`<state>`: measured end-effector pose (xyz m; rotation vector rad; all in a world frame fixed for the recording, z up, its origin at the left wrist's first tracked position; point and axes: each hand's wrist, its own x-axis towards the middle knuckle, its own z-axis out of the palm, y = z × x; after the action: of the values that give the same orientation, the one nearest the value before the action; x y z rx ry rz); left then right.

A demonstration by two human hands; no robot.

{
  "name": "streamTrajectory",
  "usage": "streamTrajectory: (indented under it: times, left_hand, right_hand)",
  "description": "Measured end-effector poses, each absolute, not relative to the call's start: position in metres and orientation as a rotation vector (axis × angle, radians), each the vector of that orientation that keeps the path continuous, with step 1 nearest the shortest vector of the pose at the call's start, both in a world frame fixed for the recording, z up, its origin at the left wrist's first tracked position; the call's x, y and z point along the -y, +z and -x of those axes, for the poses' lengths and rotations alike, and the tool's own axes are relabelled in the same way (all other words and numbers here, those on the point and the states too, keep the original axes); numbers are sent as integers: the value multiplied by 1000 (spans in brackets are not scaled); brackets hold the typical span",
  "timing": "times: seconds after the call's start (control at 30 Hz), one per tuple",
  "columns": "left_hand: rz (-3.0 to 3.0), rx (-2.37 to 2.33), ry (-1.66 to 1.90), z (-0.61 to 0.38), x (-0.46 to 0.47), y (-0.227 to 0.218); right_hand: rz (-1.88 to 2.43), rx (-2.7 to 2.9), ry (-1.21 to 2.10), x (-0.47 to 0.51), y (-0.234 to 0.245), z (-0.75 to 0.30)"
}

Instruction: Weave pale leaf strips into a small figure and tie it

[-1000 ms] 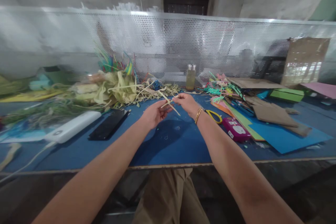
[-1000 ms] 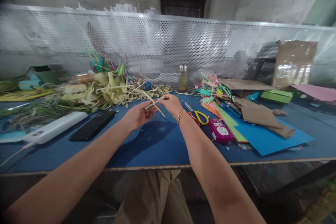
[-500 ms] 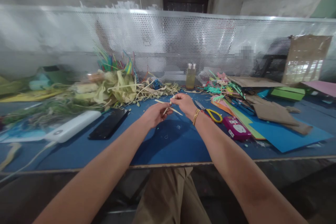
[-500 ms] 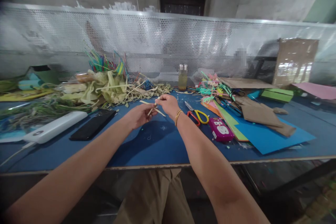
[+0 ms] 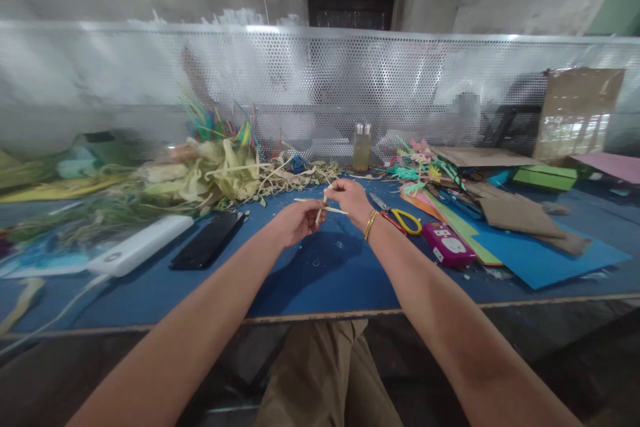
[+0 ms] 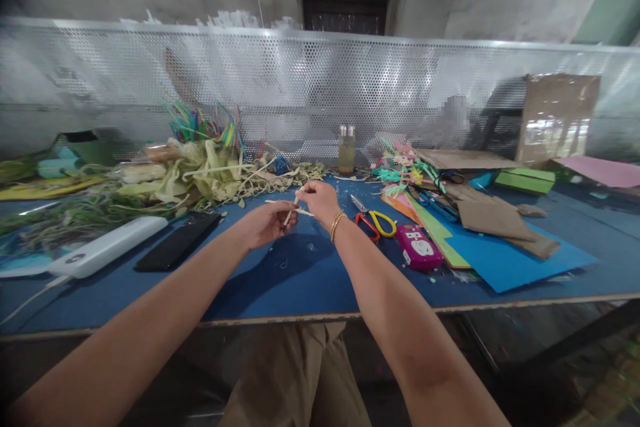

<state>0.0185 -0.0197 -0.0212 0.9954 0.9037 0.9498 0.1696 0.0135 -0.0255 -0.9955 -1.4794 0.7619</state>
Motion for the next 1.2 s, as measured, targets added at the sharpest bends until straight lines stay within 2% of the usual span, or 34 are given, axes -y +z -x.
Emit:
streamTrajectory:
  times: [0.4, 0.93, 1.2]
  left_hand:
    - [-955, -869, 937, -18, 20, -23]
    - [-698, -538, 1364, -17, 19, -18]
    - [-866, -590, 1120, -20, 27, -16]
  right_hand:
    - [986, 1489, 787, -14, -25, -172]
    - [919, 1179, 1272, -9, -19, -171]
    - [841, 1195, 999, -12, -22, -172]
